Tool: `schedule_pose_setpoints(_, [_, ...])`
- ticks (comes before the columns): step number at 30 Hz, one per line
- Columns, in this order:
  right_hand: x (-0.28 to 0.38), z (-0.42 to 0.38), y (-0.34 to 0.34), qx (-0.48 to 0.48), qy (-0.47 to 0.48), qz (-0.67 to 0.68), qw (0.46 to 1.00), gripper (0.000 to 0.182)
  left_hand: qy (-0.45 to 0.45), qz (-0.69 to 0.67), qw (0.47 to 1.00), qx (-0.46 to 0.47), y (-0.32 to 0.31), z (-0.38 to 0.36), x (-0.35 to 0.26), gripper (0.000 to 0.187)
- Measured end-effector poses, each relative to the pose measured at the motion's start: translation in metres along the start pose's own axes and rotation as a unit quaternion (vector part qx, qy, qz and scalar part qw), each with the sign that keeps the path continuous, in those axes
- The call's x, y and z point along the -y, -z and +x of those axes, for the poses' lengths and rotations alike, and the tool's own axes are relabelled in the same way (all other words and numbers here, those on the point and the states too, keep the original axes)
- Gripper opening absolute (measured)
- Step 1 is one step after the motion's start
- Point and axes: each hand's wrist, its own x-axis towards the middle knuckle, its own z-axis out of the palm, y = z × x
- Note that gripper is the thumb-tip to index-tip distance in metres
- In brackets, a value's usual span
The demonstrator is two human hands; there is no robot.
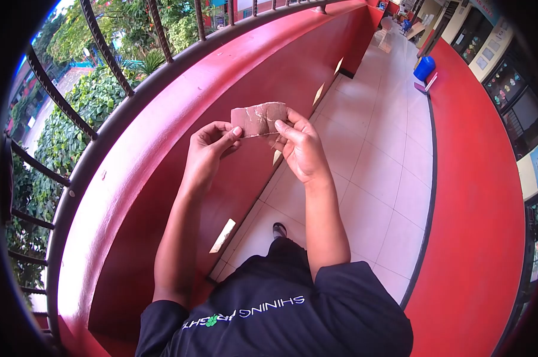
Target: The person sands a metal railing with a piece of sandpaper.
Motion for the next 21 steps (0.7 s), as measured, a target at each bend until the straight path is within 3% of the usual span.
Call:
schedule_pose_setpoints(1, [-0.002, 0.001, 0.001, -0.011, 0.011, -0.003, 1.000, 0.033, -0.022, -0.006, 0.999, -0.030, -0.003, 0.000, 0.002, 0.017])
schedule_pose_setpoints(6, [-0.011, 0.024, -0.004, -0.068, 0.046, 0.044, 0.996, 0.030, -0.041, -0.021, 0.997, -0.068, -0.016, 0.011, -0.007, 0.017])
schedule_pose_setpoints(8, [-0.018, 0.038, -0.004, -0.033, 0.053, 0.196, 0.979, 0.030, -0.041, -0.045, 0.994, -0.088, -0.022, 0.020, -0.009, 0.019])
schedule_pose_setpoints(9, [-0.019, 0.044, -0.005, -0.027, 0.048, 0.199, 0.979, 0.030, -0.054, -0.034, 0.994, -0.091, -0.025, 0.026, -0.009, 0.020])
schedule_pose_setpoints(11, [-0.025, 0.058, -0.008, 0.089, 0.033, 0.188, 0.978, 0.035, -0.071, -0.017, 0.992, -0.099, -0.029, 0.039, -0.011, 0.022])
schedule_pose_setpoints(13, [-0.025, 0.076, -0.003, 0.066, 0.028, 0.183, 0.981, 0.040, -0.069, 0.016, 0.988, -0.136, -0.031, 0.049, -0.016, 0.026])
schedule_pose_setpoints(19, [-0.022, 0.126, 0.006, 0.048, 0.025, 0.068, 0.996, 0.033, -0.066, 0.111, 0.972, -0.195, -0.033, 0.080, -0.022, 0.029])
schedule_pose_setpoints(21, [-0.022, 0.140, 0.005, 0.020, 0.137, -0.036, 0.990, 0.022, -0.079, 0.137, 0.961, -0.229, -0.036, 0.082, -0.027, 0.032])
